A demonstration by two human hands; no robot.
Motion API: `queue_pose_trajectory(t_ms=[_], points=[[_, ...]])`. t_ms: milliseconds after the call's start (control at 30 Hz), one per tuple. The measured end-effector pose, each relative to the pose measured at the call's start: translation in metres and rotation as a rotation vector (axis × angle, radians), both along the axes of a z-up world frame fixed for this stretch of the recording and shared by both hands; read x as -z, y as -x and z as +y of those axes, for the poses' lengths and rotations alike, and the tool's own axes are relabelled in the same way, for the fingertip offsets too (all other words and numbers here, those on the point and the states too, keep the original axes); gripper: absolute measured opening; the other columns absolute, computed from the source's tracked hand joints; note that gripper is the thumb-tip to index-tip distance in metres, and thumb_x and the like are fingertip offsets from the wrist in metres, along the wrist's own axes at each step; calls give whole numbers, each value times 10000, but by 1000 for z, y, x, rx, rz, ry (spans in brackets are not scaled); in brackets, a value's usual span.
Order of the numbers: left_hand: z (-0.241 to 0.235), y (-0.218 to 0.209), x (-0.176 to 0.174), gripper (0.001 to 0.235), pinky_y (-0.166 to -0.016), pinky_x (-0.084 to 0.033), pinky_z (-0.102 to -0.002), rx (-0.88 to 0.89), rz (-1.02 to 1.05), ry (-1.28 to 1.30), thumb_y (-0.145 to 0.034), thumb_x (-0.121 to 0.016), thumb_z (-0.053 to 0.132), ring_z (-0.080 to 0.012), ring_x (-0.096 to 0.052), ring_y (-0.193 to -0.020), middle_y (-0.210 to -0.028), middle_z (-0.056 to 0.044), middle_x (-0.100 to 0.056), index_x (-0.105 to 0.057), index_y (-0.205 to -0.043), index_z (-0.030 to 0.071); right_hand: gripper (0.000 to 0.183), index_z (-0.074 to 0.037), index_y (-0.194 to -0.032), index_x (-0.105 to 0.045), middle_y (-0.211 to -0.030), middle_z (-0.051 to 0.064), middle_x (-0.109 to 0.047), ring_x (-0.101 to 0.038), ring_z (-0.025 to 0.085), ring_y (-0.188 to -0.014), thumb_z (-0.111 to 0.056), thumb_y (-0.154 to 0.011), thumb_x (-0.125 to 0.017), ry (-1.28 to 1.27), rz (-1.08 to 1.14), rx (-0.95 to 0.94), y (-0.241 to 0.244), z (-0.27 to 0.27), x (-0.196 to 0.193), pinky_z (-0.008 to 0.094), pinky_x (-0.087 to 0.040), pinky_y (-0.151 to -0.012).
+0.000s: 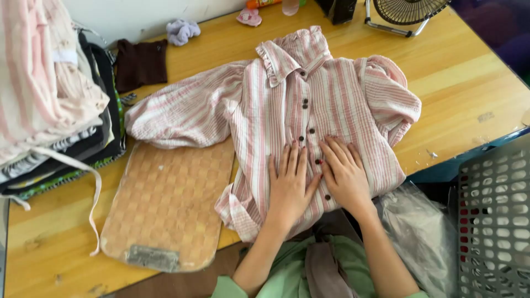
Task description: Folding shirts using a folding board.
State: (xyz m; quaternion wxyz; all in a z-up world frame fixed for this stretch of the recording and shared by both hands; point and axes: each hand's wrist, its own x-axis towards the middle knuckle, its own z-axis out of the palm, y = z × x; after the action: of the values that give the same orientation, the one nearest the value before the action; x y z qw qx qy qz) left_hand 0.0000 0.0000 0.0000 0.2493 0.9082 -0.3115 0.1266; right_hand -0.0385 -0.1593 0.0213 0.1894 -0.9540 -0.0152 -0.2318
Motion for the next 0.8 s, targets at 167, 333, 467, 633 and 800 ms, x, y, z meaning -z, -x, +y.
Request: queue_pose_trajectory(t_ms=[167, 333, 467, 633, 800], points=[[-3, -1, -6, 670, -1222, -156, -622, 3, 22, -13, -1021, -524, 446, -359, -317, -1508, -1608, -210, -381, -425, -1521, 11, 450, -80, -1420, -561, -1494, 104, -553, -472, 277, -1425, -171, -979, -555, -11, -2, 19, -3, 1, -6, 474, -319, -1209], [1, 3, -33, 691, -1207, -123, -651, 18, 87, -85, -1056, -500, 452, -396, -262, -1534, -1621, -238, -303, -355, -1542, -16, 457, -61, -1415, -548, -1511, 118, -530, -460, 296, -1432, -178, -973, -571, -14, 25, 22, -4, -3, 0, 470, -311, -1212], [24, 13, -99, 841, -1180, -82, -652, 239, 312, 163, -1003, -570, 367, -487, -125, -1539, -1678, -346, -45, -180, -1630, -35, 546, -53, -1484, -477, -1604, 175, -415, -364, 362, -1506, -241, -977, -549, -195, 3, -144, -12, -20, -15, 468, -268, -1222], [36, -14, -85, 763, -1140, -76, -638, 390, 444, -189, -1037, -573, 358, -505, -115, -1533, -1686, -326, -14, -152, -1583, 31, 741, -16, -1558, -334, -1641, 210, -252, -160, 417, -1522, -465, -983, -464, 106, 87, -113, -56, -45, -9, 646, -84, -1181], [-17, -123, -53, 886, -1241, -53, -575, 274, 211, -339, -997, -423, 590, -352, -103, -1544, -1678, -194, -84, -106, -1561, -16, 826, -44, -1537, -305, -1647, 252, -168, -60, 477, -1524, -568, -920, -466, 284, 40, -324, -128, -63, 35, 778, -25, -1099]])
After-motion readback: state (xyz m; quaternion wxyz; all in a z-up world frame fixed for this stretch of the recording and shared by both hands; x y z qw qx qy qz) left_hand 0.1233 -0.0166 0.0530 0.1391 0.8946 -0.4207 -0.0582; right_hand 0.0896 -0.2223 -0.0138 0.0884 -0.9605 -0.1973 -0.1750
